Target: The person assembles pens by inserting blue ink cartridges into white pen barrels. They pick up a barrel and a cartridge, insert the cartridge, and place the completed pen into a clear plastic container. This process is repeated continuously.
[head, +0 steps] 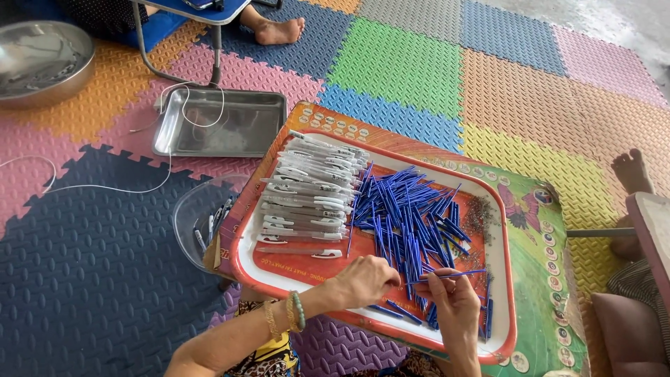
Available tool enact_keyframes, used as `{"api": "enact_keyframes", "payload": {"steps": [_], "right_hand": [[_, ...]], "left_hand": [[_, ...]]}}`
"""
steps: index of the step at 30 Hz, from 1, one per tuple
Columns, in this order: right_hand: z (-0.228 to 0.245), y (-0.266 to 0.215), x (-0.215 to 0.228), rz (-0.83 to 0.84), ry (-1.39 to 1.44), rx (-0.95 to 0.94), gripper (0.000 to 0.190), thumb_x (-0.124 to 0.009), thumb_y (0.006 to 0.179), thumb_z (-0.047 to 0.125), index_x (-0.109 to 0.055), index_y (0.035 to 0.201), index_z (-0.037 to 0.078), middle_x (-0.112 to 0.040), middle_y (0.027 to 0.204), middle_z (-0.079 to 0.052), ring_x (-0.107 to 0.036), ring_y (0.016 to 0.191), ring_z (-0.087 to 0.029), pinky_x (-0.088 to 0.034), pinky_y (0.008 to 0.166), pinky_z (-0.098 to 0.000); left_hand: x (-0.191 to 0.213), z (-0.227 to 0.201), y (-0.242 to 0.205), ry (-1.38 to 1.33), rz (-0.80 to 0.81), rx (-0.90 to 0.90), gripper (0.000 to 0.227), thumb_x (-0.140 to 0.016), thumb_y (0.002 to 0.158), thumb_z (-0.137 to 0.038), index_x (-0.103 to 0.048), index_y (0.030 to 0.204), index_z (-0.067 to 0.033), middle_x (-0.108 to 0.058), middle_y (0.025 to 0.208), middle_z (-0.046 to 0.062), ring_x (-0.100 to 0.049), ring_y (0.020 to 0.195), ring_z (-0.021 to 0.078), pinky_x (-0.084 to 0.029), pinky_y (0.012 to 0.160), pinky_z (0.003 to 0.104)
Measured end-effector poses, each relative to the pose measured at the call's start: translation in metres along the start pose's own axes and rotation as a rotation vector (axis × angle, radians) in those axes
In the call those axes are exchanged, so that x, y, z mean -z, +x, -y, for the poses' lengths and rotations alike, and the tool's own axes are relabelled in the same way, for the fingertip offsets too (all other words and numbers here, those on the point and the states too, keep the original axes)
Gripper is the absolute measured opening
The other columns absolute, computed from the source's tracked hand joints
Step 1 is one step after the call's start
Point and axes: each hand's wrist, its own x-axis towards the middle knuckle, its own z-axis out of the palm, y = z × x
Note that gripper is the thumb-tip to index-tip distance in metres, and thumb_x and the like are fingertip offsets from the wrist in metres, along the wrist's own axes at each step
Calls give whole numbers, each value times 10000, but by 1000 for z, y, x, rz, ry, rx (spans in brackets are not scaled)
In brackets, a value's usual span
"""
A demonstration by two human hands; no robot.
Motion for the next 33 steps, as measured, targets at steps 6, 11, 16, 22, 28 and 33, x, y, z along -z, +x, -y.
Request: {"api": "enact_keyframes", "payload": {"steps": [6,11,16,22,28,33], "right_hand": [[8,-6,-6,-38,-6,19,157,-681,1047,53,-689,1173,-40,-842,950,-272,-879,843,-352,-758,805,-448],[10,-7,-8,-17,4,49,144,-661,1060,62,-679,1159,-40,-843,1014,-255,-875,842,-353,-764,808,-447],[22,-10,-11,-51,-7,38,145,-675,1056,61,-688,1154,-44,-841,975,-250,-870,817,-351,-752,789,-441],[22,-10,-16,-57,7,39,162,-679,1055,65,-694,1164,-53,-832,944,-270,-865,828,-354,-746,809,-439],[24,-15,-32,-24,-32,-23,132,-644,1071,32,-678,1159,-60,-854,988,-295,-874,839,-384,-743,825,-473],[-26,-1,-18,76,354,-159,90,-647,1048,-47,-676,1098,-117,-800,1013,-481,-821,822,-569,-703,794,-588]], "left_hand": [[-5,35,6,-139,-208,-230,223,-712,1020,-20,-823,1212,-39,-832,1112,146,-798,1017,262,-661,943,350],[-5,35,6,-169,-210,-251,193,-751,1021,-49,-836,1191,-77,-843,1115,116,-804,1021,233,-659,939,341],[-3,39,4,-197,-207,-247,187,-762,1026,-77,-834,1198,-86,-833,1133,116,-797,1047,229,-657,936,338],[3,36,-3,-212,-234,-258,196,-781,1002,-58,-834,1190,-77,-839,1129,119,-797,1035,235,-656,926,335],[6,37,-9,-290,-268,-289,194,-807,985,-71,-835,1173,-110,-842,1124,97,-807,999,199,-658,905,291],[24,30,-33,-488,-263,-222,265,-855,931,-59,-827,1186,-126,-854,1058,41,-819,959,117,-683,960,248]]}}
